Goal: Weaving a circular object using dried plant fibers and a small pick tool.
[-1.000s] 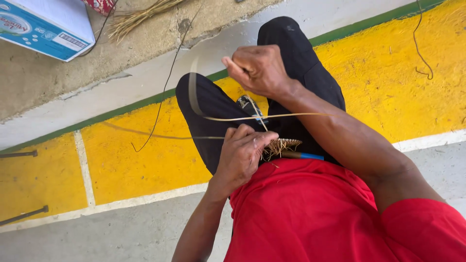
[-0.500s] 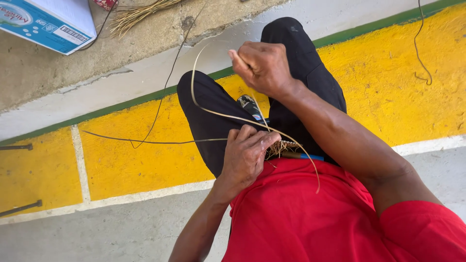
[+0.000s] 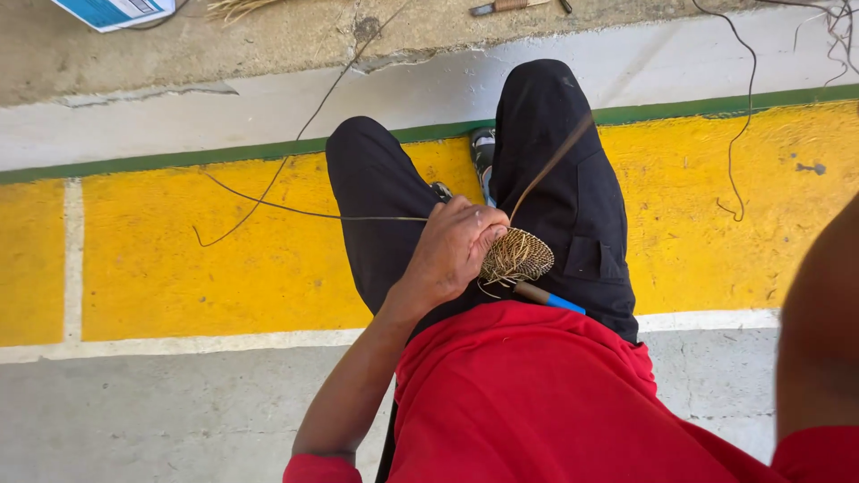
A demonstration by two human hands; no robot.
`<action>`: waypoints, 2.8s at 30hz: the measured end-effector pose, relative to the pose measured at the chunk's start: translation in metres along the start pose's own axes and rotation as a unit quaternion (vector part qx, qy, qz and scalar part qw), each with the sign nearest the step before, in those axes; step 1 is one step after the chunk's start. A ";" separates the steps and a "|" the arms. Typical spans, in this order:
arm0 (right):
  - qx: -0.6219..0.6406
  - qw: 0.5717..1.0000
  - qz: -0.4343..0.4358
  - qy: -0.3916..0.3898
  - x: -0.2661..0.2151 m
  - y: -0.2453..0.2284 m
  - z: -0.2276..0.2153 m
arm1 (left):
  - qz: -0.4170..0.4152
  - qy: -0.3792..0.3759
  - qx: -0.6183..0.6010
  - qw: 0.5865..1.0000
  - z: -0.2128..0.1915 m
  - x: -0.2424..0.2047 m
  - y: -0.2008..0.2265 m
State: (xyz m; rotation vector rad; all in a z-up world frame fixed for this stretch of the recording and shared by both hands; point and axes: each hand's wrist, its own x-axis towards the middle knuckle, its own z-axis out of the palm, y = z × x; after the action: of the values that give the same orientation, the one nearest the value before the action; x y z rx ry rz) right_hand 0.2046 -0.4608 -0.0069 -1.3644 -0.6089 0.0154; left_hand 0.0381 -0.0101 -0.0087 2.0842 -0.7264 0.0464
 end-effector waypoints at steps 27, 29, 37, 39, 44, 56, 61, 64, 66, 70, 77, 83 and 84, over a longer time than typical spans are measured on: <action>0.048 0.997 0.011 -0.055 -0.106 -0.097 0.226 | -0.034 0.008 -0.058 0.998 0.014 -0.003 -0.019; -0.142 0.985 0.093 0.030 -0.096 -0.078 0.269 | 0.002 0.042 -0.091 0.995 0.010 -0.006 -0.017; -0.415 0.908 -0.017 0.049 -0.081 -0.019 0.306 | 0.029 -0.013 -0.045 0.998 -0.004 -0.008 -0.024; -0.430 0.902 -0.021 0.037 -0.086 -0.022 0.309 | 0.018 -0.020 -0.052 0.998 0.000 -0.012 -0.018; -0.460 0.887 -0.040 0.012 -0.081 -0.027 0.310 | 0.010 -0.022 -0.027 0.999 -0.001 -0.009 -0.011; -0.460 0.888 -0.010 0.007 -0.081 -0.033 0.309 | 0.002 -0.030 -0.015 0.999 0.003 -0.009 -0.010; -0.455 0.890 -0.004 0.005 -0.080 -0.034 0.311 | 0.001 -0.025 -0.009 1.000 0.001 -0.008 -0.008; -0.460 0.888 -0.004 0.006 -0.081 -0.034 0.310 | 0.001 -0.025 -0.010 1.000 0.003 -0.009 -0.008; -0.467 0.884 -0.004 0.009 -0.082 -0.032 0.310 | 0.002 -0.025 -0.009 1.000 0.005 -0.009 -0.009; -0.479 0.878 -0.010 0.013 -0.082 -0.027 0.309 | 0.010 -0.020 -0.008 1.000 0.006 -0.010 -0.009; -0.484 0.874 -0.033 0.033 -0.083 -0.021 0.313 | 0.045 -0.012 0.021 0.999 0.000 -0.008 0.004; -0.459 0.885 -0.046 0.053 -0.093 -0.011 0.312 | 0.069 -0.006 0.059 0.996 -0.007 -0.012 0.013; -0.459 0.886 -0.039 0.059 -0.094 -0.014 0.313 | 0.069 -0.014 0.056 0.996 -0.007 -0.015 0.016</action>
State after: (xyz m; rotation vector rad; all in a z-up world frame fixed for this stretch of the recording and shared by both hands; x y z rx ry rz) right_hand -0.0094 -0.2138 -0.0078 -2.2346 -0.5864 -0.4750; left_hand 0.0192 -0.0048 0.0031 2.1408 -0.9013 0.1375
